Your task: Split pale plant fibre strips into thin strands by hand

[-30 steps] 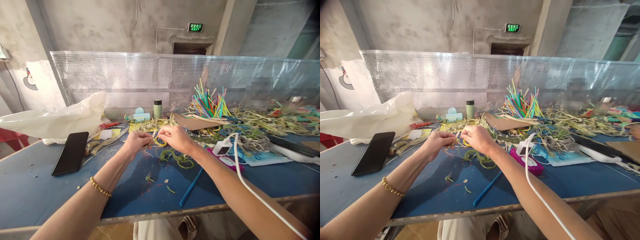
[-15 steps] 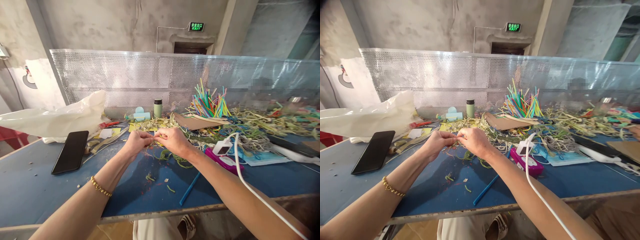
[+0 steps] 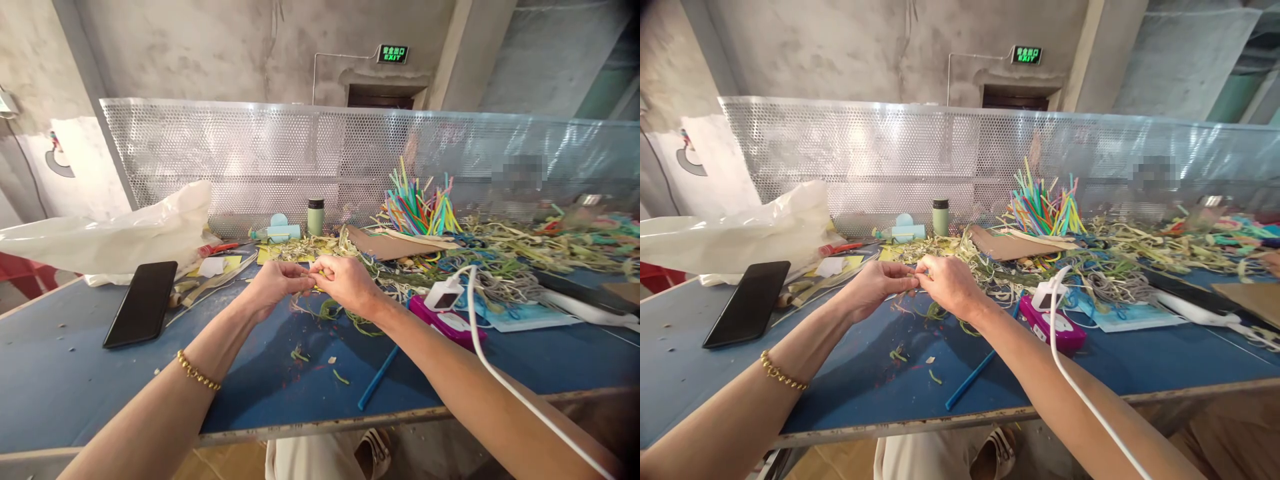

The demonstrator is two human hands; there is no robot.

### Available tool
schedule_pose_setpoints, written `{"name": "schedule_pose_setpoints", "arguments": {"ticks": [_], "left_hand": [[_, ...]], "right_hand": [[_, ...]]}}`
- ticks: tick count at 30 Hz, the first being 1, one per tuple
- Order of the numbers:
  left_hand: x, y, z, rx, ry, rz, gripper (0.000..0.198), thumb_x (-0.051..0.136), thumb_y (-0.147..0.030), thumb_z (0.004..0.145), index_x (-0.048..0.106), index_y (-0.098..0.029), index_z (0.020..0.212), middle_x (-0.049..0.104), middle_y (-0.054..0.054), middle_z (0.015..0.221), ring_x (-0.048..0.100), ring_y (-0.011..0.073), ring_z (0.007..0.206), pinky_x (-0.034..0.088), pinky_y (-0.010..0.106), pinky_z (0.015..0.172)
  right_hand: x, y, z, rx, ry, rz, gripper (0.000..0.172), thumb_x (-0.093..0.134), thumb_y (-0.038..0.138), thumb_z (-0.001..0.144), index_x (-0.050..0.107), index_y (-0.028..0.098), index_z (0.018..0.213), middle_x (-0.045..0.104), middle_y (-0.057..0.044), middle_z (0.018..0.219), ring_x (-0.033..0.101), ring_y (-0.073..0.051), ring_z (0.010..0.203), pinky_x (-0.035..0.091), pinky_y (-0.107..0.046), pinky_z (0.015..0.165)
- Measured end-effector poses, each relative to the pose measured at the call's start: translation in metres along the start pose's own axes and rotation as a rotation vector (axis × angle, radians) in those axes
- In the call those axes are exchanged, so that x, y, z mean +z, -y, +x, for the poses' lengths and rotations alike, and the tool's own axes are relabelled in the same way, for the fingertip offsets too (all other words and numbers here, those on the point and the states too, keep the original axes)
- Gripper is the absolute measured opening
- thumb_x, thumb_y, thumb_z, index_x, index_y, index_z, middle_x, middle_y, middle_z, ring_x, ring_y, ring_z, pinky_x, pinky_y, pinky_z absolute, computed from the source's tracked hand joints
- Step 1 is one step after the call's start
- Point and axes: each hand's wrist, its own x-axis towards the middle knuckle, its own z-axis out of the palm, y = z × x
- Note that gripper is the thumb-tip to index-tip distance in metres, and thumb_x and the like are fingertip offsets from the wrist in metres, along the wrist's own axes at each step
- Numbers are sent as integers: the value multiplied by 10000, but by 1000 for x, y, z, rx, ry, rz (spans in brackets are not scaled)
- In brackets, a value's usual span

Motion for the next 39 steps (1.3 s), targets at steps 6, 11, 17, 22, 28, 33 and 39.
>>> {"name": "schedule_pose_setpoints", "arguments": {"ticks": [6,11,17,22,28,33,39], "left_hand": [[-2,4,2,27,-40,45,121,738,-206,629,735,-113,706,661,36,598,554,118,559,401,250,568],[-2,5,4,-13,-94,18,100,712,-178,608,712,-109,680,659,29,608,546,104,512,392,241,532],[-1,6,5,-18,-182,205,85,660,-169,640,693,-103,683,650,25,577,532,103,494,376,229,503],[-2,8,3,56,-63,459,102,612,-162,657,705,-125,679,627,5,545,536,116,519,384,226,509],[-3,1,-4,172,149,534,158,574,-147,690,721,-144,747,642,-1,596,541,117,553,387,225,521],[-3,-12,-9,171,204,351,81,655,-186,697,707,-135,731,632,7,601,530,106,556,403,227,545],[-3,-16,-7,198,2,163,108,703,-224,685,686,-121,712,643,21,610,534,96,540,388,227,543]], "right_hand": [[-1,4,-2,-17,8,-14,82,627,214,816,688,168,788,501,31,568,361,-84,517,237,-254,546],[-5,3,-2,-38,33,-24,105,627,250,844,696,178,809,508,30,564,372,-89,514,248,-258,549],[-16,-8,1,-189,11,-49,99,590,174,855,660,163,786,563,18,632,416,-93,547,289,-250,571],[-21,-8,3,-296,-10,-42,110,615,198,876,704,170,819,625,-16,764,509,-105,661,333,-242,630],[-24,-20,6,-43,123,171,167,677,317,831,746,175,776,559,21,552,462,-95,529,295,-245,531],[-15,-31,8,102,198,535,300,708,429,765,718,130,763,506,36,511,385,-73,468,251,-229,456],[2,-21,6,182,216,770,328,741,445,702,703,121,740,589,6,605,433,-77,526,305,-222,489]]}}
